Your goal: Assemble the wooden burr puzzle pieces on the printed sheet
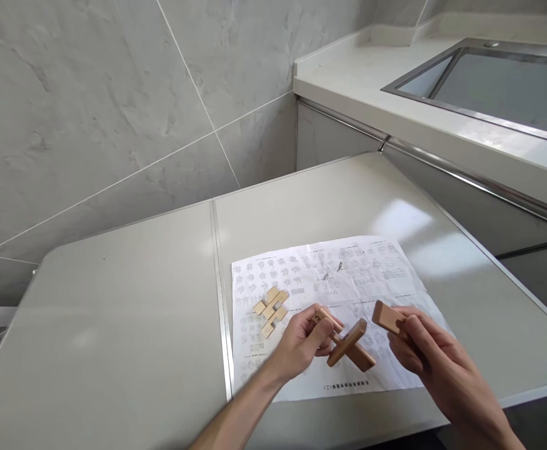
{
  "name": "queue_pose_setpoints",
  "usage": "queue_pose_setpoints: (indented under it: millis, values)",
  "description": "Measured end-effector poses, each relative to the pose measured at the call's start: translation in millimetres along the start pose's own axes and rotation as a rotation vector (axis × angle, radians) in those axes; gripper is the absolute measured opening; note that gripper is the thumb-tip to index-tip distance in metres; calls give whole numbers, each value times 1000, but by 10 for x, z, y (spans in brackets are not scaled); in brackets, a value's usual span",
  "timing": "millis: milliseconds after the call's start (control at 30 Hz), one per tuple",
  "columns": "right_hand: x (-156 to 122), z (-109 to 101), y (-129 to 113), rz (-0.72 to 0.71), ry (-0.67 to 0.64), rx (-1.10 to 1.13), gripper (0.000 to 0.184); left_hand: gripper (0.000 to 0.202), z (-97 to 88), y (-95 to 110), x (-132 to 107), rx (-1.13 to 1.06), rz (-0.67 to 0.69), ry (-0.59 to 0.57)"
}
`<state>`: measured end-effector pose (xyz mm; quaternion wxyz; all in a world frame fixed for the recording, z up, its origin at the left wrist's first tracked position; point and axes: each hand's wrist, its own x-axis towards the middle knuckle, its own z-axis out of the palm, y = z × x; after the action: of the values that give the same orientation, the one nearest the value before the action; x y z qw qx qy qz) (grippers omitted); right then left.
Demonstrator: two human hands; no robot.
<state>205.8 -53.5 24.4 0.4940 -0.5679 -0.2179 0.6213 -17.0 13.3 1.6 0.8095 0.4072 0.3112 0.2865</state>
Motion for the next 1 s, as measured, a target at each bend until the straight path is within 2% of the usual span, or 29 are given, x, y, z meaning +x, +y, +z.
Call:
queue_pose_setpoints:
  millis: [133, 300, 600, 733, 900, 1000]
  values:
    - [20, -13, 59, 30, -72, 55, 38, 51, -11, -9, 3, 44, 28, 27]
    - [-21, 138, 48, 56, -184, 84, 37, 53, -31, 1, -17, 131, 1, 43]
    - [-52, 322, 14, 105, -298, -19, 46, 54, -12, 37, -26, 161, -28, 12]
    - [-70, 325, 21, 126, -304, -62, 47, 55, -15, 45, -29, 181, -28, 5]
    - [-43, 276, 50, 129, -419, -107, 47, 57, -12, 52, -22, 194, -16, 12]
    - [-26, 267, 53, 144, -399, -115, 47, 58, -10, 50, -18, 160, -18, 14]
